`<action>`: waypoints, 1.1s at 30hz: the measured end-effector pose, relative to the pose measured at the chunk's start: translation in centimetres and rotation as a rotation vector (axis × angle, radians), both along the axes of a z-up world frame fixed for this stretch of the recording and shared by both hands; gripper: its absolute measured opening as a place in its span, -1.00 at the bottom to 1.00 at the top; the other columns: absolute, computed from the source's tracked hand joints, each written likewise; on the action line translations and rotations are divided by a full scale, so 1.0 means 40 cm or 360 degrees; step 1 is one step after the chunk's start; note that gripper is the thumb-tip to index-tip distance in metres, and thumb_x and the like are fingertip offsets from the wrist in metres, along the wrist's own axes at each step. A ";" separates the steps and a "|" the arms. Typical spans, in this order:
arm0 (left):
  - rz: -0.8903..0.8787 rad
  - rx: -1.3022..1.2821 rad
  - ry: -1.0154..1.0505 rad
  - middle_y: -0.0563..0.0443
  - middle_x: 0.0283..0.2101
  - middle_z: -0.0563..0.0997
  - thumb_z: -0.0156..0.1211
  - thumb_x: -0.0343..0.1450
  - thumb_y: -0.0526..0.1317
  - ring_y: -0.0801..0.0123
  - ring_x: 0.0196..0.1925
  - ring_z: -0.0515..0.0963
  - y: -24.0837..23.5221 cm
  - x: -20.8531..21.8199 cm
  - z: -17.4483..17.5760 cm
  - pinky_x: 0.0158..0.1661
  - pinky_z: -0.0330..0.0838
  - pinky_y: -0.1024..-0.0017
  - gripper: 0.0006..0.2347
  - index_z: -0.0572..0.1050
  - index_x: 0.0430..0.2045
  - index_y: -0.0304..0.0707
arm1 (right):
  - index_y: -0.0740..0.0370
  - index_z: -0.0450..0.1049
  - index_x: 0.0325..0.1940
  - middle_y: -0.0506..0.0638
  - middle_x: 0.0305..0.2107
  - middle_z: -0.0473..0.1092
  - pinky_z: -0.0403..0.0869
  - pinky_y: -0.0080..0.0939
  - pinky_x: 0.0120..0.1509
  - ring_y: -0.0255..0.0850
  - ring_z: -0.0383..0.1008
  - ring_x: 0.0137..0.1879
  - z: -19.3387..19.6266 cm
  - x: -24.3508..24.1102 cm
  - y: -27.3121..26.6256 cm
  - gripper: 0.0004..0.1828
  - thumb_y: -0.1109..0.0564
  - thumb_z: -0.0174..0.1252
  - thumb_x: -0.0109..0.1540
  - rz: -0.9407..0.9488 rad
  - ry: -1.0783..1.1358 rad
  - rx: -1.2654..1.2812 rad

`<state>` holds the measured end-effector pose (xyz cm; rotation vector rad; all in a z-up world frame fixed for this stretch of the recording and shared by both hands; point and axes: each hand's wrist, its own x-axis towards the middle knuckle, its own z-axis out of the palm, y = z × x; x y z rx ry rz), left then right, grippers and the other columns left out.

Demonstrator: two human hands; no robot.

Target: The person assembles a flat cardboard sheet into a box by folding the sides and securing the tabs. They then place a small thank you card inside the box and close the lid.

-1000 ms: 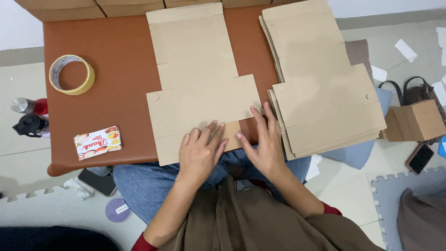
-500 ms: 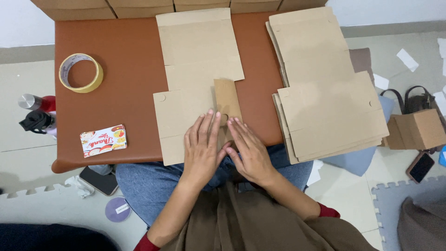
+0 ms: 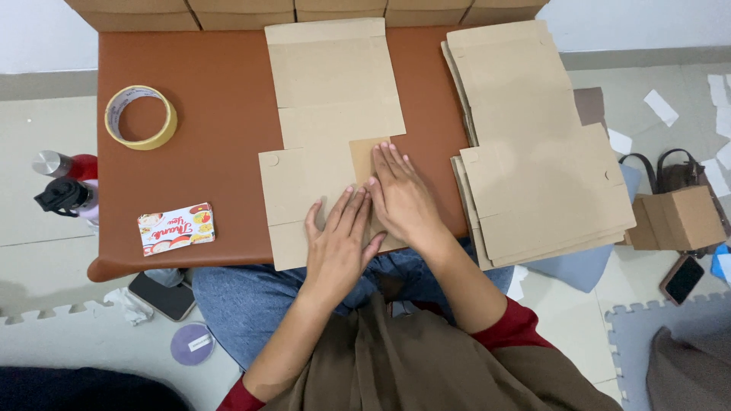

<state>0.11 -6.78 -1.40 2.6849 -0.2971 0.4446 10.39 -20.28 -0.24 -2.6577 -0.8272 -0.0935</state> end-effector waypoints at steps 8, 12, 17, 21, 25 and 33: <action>-0.0002 -0.0048 -0.0044 -0.14 0.28 0.43 0.06 0.50 0.06 0.24 0.38 0.31 -0.003 -0.002 -0.009 0.32 -0.16 -0.12 -0.52 0.38 0.21 -0.32 | 0.45 0.19 0.44 0.43 0.37 0.12 0.11 0.20 0.53 0.20 0.07 0.52 -0.015 0.032 0.019 -0.39 0.03 -0.14 0.38 -0.0038 0.0059 0.0038; 0.0010 -0.0030 -0.0069 -0.13 0.26 0.45 0.09 0.48 0.06 0.25 0.37 0.32 -0.003 -0.005 -0.009 0.31 -0.15 -0.14 -0.51 0.37 0.21 -0.31 | 0.42 0.23 0.43 0.38 0.36 0.16 0.13 0.13 0.52 0.15 0.10 0.51 0.012 -0.055 -0.022 -0.43 0.05 -0.11 0.39 0.0048 -0.0005 0.0060; 0.0032 -0.0058 -0.0066 -0.13 0.23 0.47 0.11 0.48 0.05 0.26 0.35 0.35 -0.005 -0.007 -0.009 0.30 -0.15 -0.17 -0.51 0.39 0.20 -0.30 | 0.29 0.22 0.46 0.24 0.40 0.15 0.09 0.01 0.55 0.02 0.07 0.54 -0.018 -0.168 -0.093 -0.45 0.04 -0.14 0.41 0.0135 -0.0103 0.0011; 0.0131 0.0015 -0.0100 -0.15 0.20 0.50 0.11 0.48 0.05 0.17 0.33 0.37 -0.002 -0.030 0.003 0.28 -0.07 -0.18 -0.52 0.40 0.20 -0.29 | 0.18 0.21 0.49 0.18 0.43 0.12 0.05 -0.03 0.57 -0.02 0.04 0.55 -0.029 -0.194 -0.111 -0.45 -0.02 -0.13 0.42 0.0154 -0.0187 0.0021; 0.0578 0.0144 -0.0261 -0.16 0.11 0.50 0.20 0.44 0.03 0.05 0.25 0.42 0.049 -0.110 0.025 0.16 0.21 0.03 -0.54 0.44 0.15 -0.24 | 0.18 0.23 0.48 0.22 0.41 0.15 0.06 -0.02 0.57 0.00 0.06 0.54 -0.034 -0.195 -0.112 -0.46 -0.02 -0.12 0.43 0.0166 -0.0261 0.0031; 0.0851 -0.0650 -0.0032 -0.22 -0.15 0.46 0.27 0.42 -0.17 -0.08 -0.07 0.55 0.110 -0.269 0.027 -0.06 0.45 0.14 -0.56 0.35 0.12 -0.49 | 0.22 0.27 0.46 0.25 0.38 0.19 0.06 0.00 0.58 0.03 0.09 0.54 -0.041 -0.205 -0.108 -0.47 -0.01 -0.12 0.43 0.0162 -0.0300 0.0052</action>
